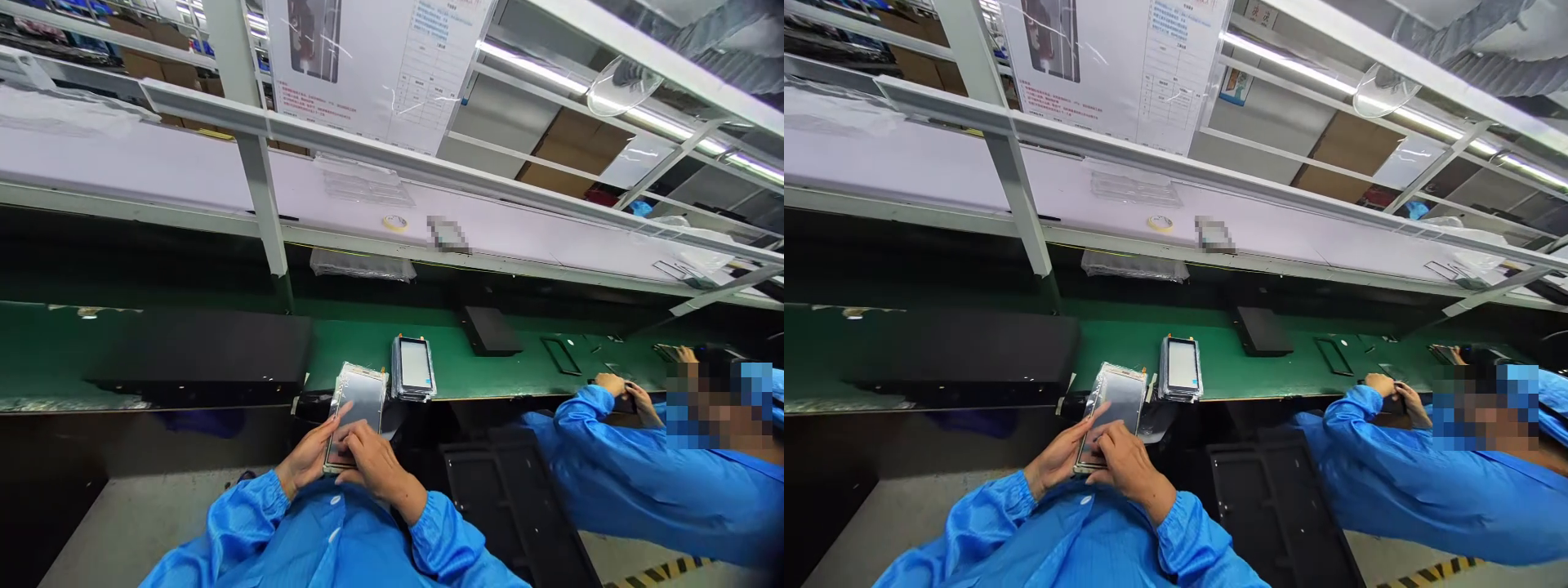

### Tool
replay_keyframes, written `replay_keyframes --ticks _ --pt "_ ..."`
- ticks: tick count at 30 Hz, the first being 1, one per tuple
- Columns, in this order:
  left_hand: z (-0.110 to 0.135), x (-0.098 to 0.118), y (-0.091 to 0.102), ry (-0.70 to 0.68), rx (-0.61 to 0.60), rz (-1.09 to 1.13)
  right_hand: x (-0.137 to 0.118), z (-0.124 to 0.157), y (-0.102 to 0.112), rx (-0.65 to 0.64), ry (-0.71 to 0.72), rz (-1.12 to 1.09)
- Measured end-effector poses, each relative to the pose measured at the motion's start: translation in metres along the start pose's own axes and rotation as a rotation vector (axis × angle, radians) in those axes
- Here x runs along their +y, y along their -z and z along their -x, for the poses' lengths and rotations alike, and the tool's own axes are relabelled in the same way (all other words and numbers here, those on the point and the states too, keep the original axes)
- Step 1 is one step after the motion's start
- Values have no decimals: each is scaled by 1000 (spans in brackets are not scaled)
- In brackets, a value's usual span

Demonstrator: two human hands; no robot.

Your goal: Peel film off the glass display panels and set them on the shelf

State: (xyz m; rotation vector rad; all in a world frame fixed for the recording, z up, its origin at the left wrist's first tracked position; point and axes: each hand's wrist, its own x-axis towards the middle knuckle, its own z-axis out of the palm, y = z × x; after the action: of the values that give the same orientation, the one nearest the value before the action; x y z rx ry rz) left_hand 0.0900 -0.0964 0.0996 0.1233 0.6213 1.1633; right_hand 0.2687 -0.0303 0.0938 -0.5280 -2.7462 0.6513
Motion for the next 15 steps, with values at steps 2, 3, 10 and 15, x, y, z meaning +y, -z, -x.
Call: replay_keyframes --ticks 2,3,10,15 --pt "1 1 -3 -1 9 5 -1 -3 3 -7 -14 -51" --pt "1 1 -3 0 19 7 -2 -4 4 -18 -17 -69" --pt "1 -2 6 20 55 -32 -2 -5 0 -132 36 55" --pt "7 -1 13 42 33 -112 -4 1 -10 -177 88 149"
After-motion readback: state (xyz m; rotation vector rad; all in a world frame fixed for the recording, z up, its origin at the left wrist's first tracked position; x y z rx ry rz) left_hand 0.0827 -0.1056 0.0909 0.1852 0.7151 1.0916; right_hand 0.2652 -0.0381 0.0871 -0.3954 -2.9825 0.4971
